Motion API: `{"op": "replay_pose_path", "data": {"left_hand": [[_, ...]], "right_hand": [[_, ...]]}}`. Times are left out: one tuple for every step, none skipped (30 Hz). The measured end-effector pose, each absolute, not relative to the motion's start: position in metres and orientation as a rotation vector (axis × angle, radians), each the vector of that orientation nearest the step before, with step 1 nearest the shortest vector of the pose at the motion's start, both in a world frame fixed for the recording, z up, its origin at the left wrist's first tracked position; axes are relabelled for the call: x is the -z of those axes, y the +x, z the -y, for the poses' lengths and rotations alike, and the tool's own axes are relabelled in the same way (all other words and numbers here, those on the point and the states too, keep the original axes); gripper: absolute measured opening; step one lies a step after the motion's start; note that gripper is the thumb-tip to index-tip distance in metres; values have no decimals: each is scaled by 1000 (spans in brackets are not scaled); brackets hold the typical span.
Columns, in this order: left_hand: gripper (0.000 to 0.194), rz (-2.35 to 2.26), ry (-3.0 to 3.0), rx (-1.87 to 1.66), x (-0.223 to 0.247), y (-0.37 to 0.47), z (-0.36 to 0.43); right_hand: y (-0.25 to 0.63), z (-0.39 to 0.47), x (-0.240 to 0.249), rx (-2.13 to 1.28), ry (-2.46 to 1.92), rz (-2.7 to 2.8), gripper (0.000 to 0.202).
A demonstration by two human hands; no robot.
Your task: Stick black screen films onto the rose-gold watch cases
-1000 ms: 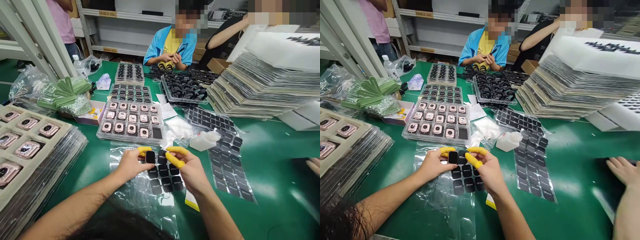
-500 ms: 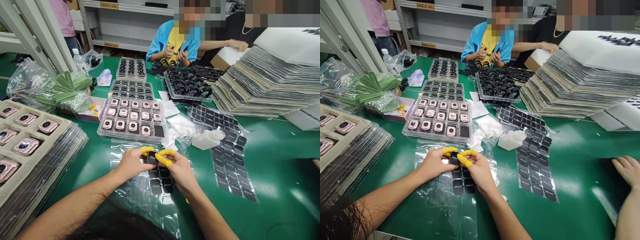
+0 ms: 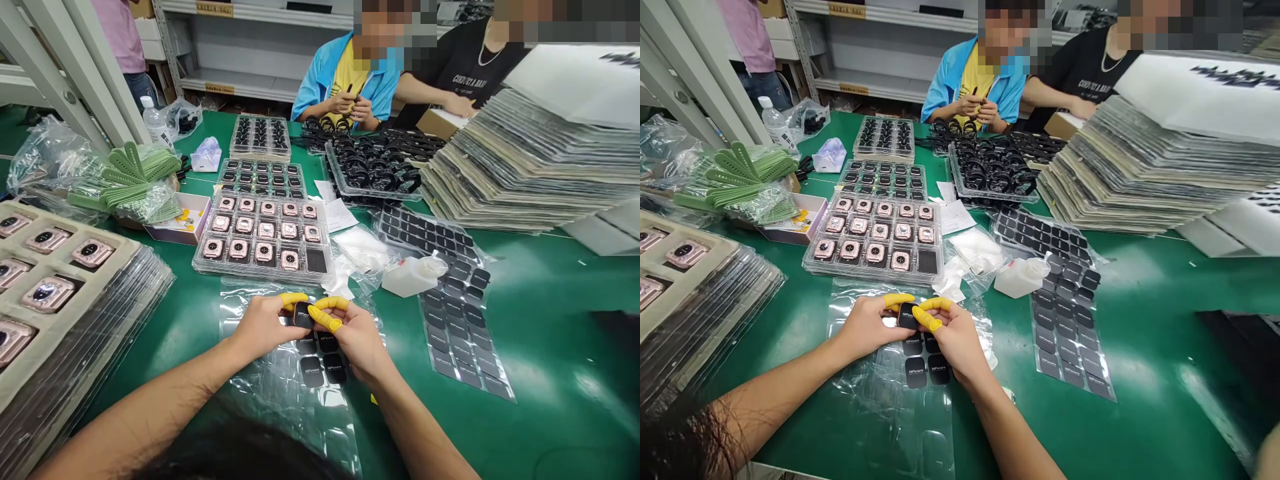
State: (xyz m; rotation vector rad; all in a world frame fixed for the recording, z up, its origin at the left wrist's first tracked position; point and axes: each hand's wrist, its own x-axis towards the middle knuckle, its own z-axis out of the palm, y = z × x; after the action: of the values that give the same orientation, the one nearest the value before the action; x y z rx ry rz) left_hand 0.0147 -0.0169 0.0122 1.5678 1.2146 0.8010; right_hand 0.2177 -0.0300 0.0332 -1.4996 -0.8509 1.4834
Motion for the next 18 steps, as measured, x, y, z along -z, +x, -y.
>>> {"op": "replay_pose_path", "data": {"left_hand": [[60,-1215,1575,-802,-12,15,17],[60,-1217,1581,-801,-12,15,17],[60,-1221,1586,-799,-12,15,17],[60,-1226,1591,-796,-12,15,17],[60,-1230,1594,-792,-12,15,17],[60,-1233,1596,-789,-13,14,17],[60,-1236,1598,-786,-13,14,17],[60,-1238,1600,-785,-13,14,17],[60,-1239,1602,-784,-13,14,17],[60,-1238,1602,-783,-13,14,17],[59,-1237,1602,-780,-13,14,17],[59,-1236,1599,-777,-13,14,17],[59,-1235,1596,-773,-14,14,17],[59,-1236,1593,-771,-14,14,17],[58,-1236,1591,-770,-14,14,17],[57,-1237,1592,-770,-14,14,17],[56,-1238,1596,-771,-14,14,17],[54,-1239,1602,-773,-14,14,17]], "right_hand": [[218,30,-33,-1485,-1502,853,77],[218,30,-33,-1488,-1503,856,77],[219,30,-32,-1490,-1503,861,76],[219,29,-32,-1492,-1503,867,76],[219,29,-32,-1492,-1503,874,76],[220,30,-32,-1490,-1503,882,76],[220,30,-31,-1487,-1504,890,76],[220,30,-31,-1486,-1504,896,76],[220,29,-30,-1485,-1504,900,76],[219,29,-30,-1485,-1504,901,76],[219,29,-30,-1484,-1504,898,77],[219,29,-30,-1485,-1502,892,77],[219,29,-30,-1485,-1499,884,78],[219,30,-30,-1481,-1493,874,79],[218,30,-30,-1474,-1485,865,79],[218,30,-30,-1466,-1474,860,80],[217,31,-30,-1459,-1464,865,80],[217,31,-29,-1456,-1456,881,82]]}}
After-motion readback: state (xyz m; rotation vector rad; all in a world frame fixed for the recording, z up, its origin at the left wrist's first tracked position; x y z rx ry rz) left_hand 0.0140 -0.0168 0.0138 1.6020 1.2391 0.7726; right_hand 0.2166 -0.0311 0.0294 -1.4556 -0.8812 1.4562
